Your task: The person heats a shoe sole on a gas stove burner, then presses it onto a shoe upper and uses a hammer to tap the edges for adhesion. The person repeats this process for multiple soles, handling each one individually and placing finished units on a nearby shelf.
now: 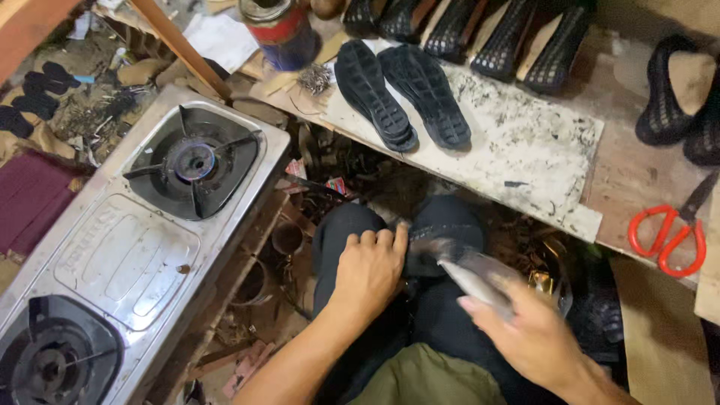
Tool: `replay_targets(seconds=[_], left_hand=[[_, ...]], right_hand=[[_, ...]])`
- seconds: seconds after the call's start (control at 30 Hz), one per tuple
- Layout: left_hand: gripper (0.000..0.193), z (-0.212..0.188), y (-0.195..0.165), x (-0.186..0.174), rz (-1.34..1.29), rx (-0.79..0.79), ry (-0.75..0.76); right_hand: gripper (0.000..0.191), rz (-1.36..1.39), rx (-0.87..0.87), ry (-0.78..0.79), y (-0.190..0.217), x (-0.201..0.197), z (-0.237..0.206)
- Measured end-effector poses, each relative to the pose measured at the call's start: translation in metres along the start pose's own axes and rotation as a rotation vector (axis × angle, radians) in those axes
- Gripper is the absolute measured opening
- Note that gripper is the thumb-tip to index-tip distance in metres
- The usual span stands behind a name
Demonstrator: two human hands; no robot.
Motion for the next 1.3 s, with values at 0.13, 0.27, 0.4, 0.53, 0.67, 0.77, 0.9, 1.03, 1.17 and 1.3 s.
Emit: replay_targets(seconds=[0.13,0.27,0.4,0.53,0.67,0.77,0.9,1.03,1.17,1.3], left_hand=[[0.081,0.014,-0.001,0.013,0.095,0.021,-0.004],[0.083,0.015,0.001,0.019,0.086,0.026,0.048],[0.087,0.018,-0.003,0.016,0.080,0.046,0.036],[0.088,0.018,-0.005,0.016,0.078,0.051,0.061],[0.092,0.019,-0.003,0.016,0.074,0.039,0.126],[0.092,0.021,0.002,0.021,0.008,0.012,0.218],[0.090,0.025,0.004,0.019,-0.001,0.003,0.192],[0.090,0.023,0.004,0.024,0.002,0.007,0.189],[0.092,0.021,0.003,0.022,-0.010,0.023,0.171],[0.089,0.019,0.005,0.020,-0.006,0.012,0.177]], right_hand=[[0.034,0.744,-0.203,-0.033,0.024,-0.047,-0.016],[0.033,0.083,0.137,-0.032,-0.008,0.004,0.011],[0.033,-0.123,0.384,-0.056,-0.037,-0.005,0.005],[0.030,0.706,-0.145,-0.362,0.000,-0.062,-0.026],[0.031,0.272,0.321,-0.322,-0.034,-0.034,-0.007],[0.037,0.122,0.812,-0.072,-0.081,-0.005,-0.020],[0.042,0.749,0.097,-0.483,-0.044,-0.043,-0.045],[0.029,-0.597,0.208,-0.037,-0.052,0.026,-0.033],[0.026,0.163,0.466,-0.002,-0.077,0.028,-0.041],[0.025,0.450,0.192,-0.092,-0.043,0.021,-0.038]])
Point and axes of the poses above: each hand's wrist, its own z-axis towards the middle knuckle, its own x-axis out of the palm, y = z × x, the point moved 9 cm from there along z, towards the middle knuckle, and after that the axes turned 12 degrees about x, right-handed, at the moved point
